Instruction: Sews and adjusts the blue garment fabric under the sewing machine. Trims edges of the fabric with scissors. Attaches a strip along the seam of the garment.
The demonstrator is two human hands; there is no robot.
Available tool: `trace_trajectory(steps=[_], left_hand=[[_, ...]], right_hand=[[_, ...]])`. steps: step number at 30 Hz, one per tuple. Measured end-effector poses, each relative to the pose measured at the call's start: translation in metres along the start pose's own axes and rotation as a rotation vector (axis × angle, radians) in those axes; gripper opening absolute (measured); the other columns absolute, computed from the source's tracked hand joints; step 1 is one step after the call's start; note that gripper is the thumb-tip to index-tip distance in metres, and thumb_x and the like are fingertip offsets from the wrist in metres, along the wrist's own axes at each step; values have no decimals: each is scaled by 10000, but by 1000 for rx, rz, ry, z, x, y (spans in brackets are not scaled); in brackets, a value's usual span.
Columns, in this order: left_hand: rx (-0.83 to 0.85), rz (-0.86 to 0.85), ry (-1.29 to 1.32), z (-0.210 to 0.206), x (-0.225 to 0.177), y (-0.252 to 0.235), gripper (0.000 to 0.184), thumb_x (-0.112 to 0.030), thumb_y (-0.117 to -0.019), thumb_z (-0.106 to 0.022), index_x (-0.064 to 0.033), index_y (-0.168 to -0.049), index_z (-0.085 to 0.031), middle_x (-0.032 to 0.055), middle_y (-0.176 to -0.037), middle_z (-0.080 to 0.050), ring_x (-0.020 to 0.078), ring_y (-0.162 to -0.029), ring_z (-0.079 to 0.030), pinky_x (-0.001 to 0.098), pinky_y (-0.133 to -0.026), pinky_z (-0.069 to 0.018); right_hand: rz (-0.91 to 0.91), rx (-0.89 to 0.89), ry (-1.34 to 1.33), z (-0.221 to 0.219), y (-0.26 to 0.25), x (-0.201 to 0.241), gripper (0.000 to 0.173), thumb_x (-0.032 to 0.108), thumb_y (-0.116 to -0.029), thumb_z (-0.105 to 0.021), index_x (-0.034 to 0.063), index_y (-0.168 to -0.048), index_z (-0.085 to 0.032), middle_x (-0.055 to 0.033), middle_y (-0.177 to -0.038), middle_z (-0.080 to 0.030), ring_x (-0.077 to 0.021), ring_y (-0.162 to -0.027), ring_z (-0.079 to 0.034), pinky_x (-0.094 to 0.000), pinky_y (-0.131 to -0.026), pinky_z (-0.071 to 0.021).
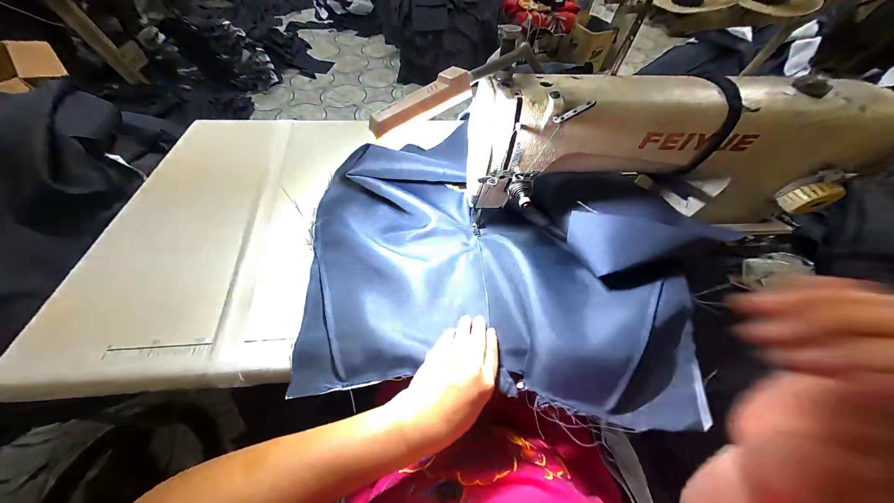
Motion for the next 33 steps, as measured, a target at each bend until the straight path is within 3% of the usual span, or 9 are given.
trace_trajectory(steps=[2,3,5,7,9,11,14,29,33], left_hand=[[16,-1,85,2,3,2,777,-621,-984,-446,78,-1233,-675,289,-1283,-667,424,-1199,-664,525,-908,-573],[33,0,127,5,7,0,894,-718,-973,-333,64,-1217,-689,276,-1268,-679,415,-1191,-669,534,-897,-572],[38,8,253,12,23,-11,813,-674,-1014,-283,6,-1026,-729,203,-1035,-733,351,-996,-726,509,-765,-589],[25,89,369,19,53,-30,588,-469,-1076,-350,-24,-943,-711,142,-886,-700,298,-881,-706,493,-728,-550],[-25,157,303,10,86,-45,481,-406,-1071,-422,-31,-1183,-702,150,-1189,-699,310,-1160,-657,536,-978,-507],[46,170,252,-14,109,-53,601,-509,-1056,-394,-118,-1491,-533,93,-1574,-480,321,-1475,-412,624,-1160,-308],[144,114,246,-34,116,-51,643,-584,-1042,-371,-210,-1557,-464,19,-1639,-401,339,-1553,-261,750,-1165,-135],[97,70,217,-33,122,-55,616,-572,-1043,-358,-212,-1513,-527,17,-1592,-469,350,-1518,-332,743,-1145,-192],[84,78,173,-33,129,-60,637,-613,-1029,-343,-241,-1509,-535,68,-1596,-453,362,-1508,-337,721,-1135,-229]], right_hand=[[55,260,-67,-83,-6,-5,238,197,-1031,-544,61,-1032,-739,-54,-1107,-754,-146,-1164,-676,-341,-1040,-528],[57,353,-26,-119,-4,-19,258,156,-998,-552,17,-1059,-760,-115,-1140,-751,-202,-1162,-689,-358,-1024,-538],[-7,486,66,-168,5,-62,269,98,-982,-553,-34,-1110,-749,-177,-1189,-733,-282,-1179,-688,-399,-1039,-533],[-93,640,116,-191,16,-104,304,105,-1014,-533,-39,-1215,-709,-195,-1308,-680,-336,-1298,-608,-480,-1123,-454],[-52,690,127,-198,25,-125,343,152,-1023,-505,-3,-1257,-703,-162,-1348,-664,-324,-1339,-571,-497,-1156,-411],[-1,722,111,-195,26,-131,372,196,-1024,-498,30,-1290,-697,-146,-1364,-652,-310,-1349,-555,-491,-1158,-402],[30,784,104,-192,27,-136,427,296,-1041,-463,108,-1361,-674,-125,-1401,-622,-299,-1383,-512,-496,-1167,-376],[93,789,86,-193,22,-142,446,344,-1033,-449,141,-1351,-688,-121,-1388,-626,-286,-1375,-517,-487,-1169,-371],[108,771,113,-195,18,-146,442,353,-1029,-446,165,-1340,-697,-133,-1412,-622,-370,-1425,-464,-589,-1192,-301]])
Point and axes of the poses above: each hand's wrist, its own y-axis away from the middle knuckle, its own z-axis out of the back of the hand, x = y × z, the point moved 7 cm from there along -y, towards the middle knuckle
